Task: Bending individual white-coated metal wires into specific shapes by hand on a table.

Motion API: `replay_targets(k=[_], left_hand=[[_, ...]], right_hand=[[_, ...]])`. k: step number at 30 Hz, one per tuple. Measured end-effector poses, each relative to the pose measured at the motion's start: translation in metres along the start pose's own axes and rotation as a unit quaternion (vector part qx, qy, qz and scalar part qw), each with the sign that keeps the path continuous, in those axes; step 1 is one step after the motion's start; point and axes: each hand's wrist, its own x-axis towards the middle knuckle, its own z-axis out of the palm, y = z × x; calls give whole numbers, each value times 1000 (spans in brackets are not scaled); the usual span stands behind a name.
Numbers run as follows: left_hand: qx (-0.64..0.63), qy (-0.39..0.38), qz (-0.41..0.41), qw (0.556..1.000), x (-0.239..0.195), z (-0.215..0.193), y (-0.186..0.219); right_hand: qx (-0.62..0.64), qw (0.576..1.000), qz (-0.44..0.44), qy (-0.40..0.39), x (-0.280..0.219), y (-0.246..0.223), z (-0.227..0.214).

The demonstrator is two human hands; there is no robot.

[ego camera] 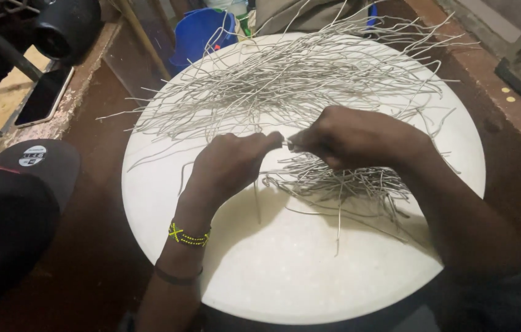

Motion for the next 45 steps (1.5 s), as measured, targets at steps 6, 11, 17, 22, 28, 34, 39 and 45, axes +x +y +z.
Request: replay_targets(k=[6,11,17,22,28,34,39,45], left_hand=[[-205,-64,17,976,3,-5,4],[-502,62,29,862,6,-8,7],[-661,158,-22,733,11,-20,23],[-664,166,-49,728,11,-7,14],[-601,44,-23,798,2,-14,-1],[-334,-95,-108,931,6,-15,0],[-104,101,-211,967,15,16,21],[46,251,-262,931,20,17,43]], right_hand=[[84,993,-78,-36,3,-13,-14],[258,955,-145,7,2,4,0],[447,871,-170,115,10,-10,21],[492,853,-142,101,13,7,25],[328,944,-25,7,2,-9,1],[106,990,93,-14,12,-21,10],[-63,970,145,183,18,-11,34],[-188,891,34,412,34,6,75]])
